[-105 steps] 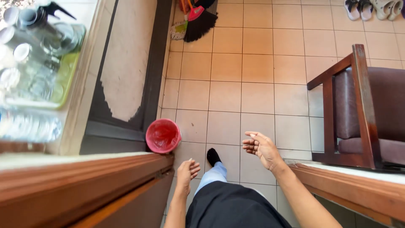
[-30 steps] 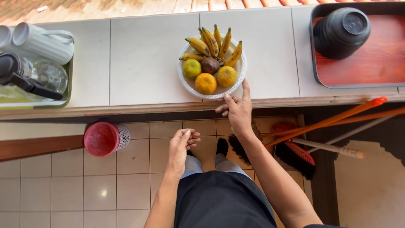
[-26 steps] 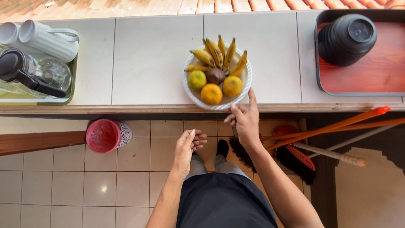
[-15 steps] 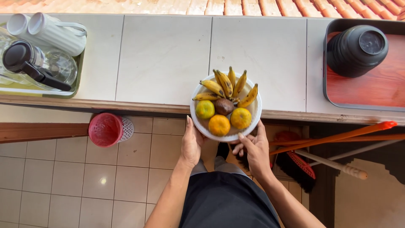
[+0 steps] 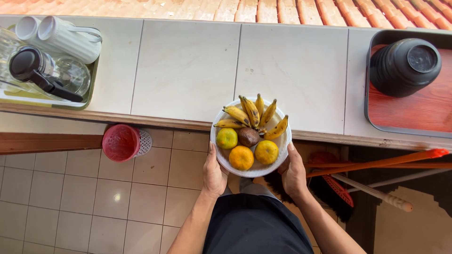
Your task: Placing a beverage tray, a bowl of snacks, and a plate of fruit onto a nightstand in a hotel room.
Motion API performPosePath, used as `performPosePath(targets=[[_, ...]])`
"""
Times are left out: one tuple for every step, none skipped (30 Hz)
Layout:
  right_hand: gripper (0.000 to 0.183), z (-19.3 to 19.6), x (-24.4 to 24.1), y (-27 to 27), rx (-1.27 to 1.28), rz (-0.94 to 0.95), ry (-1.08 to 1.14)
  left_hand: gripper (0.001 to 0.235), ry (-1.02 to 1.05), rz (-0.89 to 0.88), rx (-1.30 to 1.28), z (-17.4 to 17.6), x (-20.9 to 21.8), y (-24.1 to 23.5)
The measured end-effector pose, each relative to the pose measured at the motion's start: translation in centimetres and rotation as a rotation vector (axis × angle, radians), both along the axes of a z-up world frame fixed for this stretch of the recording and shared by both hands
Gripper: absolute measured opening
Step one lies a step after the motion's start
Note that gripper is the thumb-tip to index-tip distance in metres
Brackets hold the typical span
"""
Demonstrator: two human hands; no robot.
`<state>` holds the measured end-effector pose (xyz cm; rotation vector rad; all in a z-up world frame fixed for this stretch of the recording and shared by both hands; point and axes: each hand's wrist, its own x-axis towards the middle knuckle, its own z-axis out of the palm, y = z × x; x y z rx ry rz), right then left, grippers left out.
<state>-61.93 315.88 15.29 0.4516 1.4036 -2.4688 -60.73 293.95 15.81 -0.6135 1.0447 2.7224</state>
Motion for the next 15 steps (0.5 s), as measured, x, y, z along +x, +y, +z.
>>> performPosePath(targets=[[0.051,0.3,-0.6,-0.1,-0.001,0.008,0.002,0.065,0.002,0.008,-0.001,0.4,0.1,-0.1],[0.054,0.7,-1.2,-0.3,-0.074,-0.012,-0.084,0.067,0.021,0.005,0.002,0.7,0.2,-0.2],[0.056,1.1,-1.8,-0.5,-0.146,-0.032,-0.172,0.068,0.04,0.002,0.004,1.1,0.3,-0.3],[0.056,1.7,-1.9,-0.8,-0.145,-0.022,-0.169,0.068,0.043,0.012,0.004,1.1,0.6,-0.4],[0.058,2.3,-2.1,-1.0,-0.203,-0.017,-0.209,0.069,0.061,-0.007,0.023,1.1,0.9,-0.6],[0.059,2.9,-2.3,-1.3,-0.26,-0.011,-0.248,0.07,0.081,-0.027,0.042,1.0,1.1,-0.7],[0.059,3.0,-2.4,-1.6,-0.259,-0.001,-0.245,0.07,0.086,-0.017,0.041,0.5,1.4,-0.9],[0.061,3.2,-2.3,-1.8,-0.286,0.016,-0.245,0.069,0.067,-0.012,-0.014,0.0,1.7,-1.1],[0.063,3.4,-2.2,-2.1,-0.312,0.033,-0.246,0.068,0.048,-0.006,-0.068,-0.5,2.1,-1.2],[0.063,3.4,-2.1,-2.4,-0.312,0.043,-0.24,0.068,0.054,0.003,-0.069,-0.6,2.3,-1.3],[0.065,3.3,-2.0,-2.6,-0.311,0.044,-0.243,0.069,0.054,0.014,-0.121,-0.7,2.5,-1.4],[0.066,3.3,-1.8,-2.9,-0.31,0.045,-0.246,0.069,0.053,0.025,-0.172,-0.9,2.8,-1.5],[0.066,3.4,-1.6,-3.0,-0.309,0.054,-0.241,0.069,0.058,0.034,-0.173,-0.5,3.0,-1.6],[0.066,3.4,-1.5,-3.2,-0.313,0.062,-0.255,0.069,0.056,0.037,-0.203,-0.2,3.3,-1.7],[0.066,3.4,-1.4,-3.4,-0.316,0.071,-0.269,0.068,0.053,0.041,-0.233,0.1,3.6,-1.9]])
